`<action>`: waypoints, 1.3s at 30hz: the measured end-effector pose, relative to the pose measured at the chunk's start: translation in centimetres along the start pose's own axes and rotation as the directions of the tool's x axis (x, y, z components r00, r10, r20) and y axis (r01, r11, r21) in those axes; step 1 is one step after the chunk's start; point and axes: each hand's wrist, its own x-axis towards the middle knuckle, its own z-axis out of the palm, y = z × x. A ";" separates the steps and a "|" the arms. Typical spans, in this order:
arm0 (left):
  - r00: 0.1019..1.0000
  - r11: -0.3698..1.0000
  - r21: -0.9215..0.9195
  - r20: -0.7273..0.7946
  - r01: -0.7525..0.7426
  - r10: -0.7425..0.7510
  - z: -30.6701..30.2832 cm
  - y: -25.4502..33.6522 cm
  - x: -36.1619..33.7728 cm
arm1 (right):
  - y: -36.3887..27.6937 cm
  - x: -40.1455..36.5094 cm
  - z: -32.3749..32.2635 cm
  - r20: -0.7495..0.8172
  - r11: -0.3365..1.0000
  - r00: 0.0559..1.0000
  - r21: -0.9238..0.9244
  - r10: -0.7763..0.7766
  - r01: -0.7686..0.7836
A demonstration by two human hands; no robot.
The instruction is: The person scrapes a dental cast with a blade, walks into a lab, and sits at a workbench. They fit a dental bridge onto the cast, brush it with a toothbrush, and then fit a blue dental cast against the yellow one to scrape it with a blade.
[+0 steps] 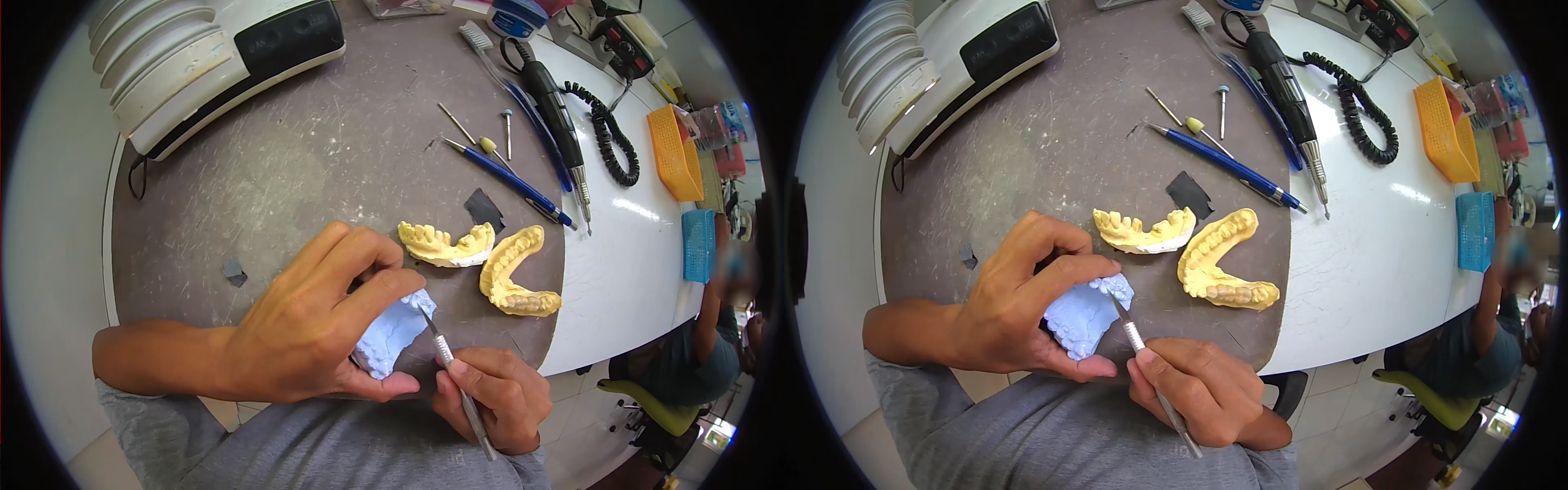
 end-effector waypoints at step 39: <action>0.973 0.878 0.461 -0.230 0.127 -0.021 -3.5 -3.2 2.1 | 3.6 6.7 -10.3 0.495 0.953 0.858 -0.304 0.142 0.018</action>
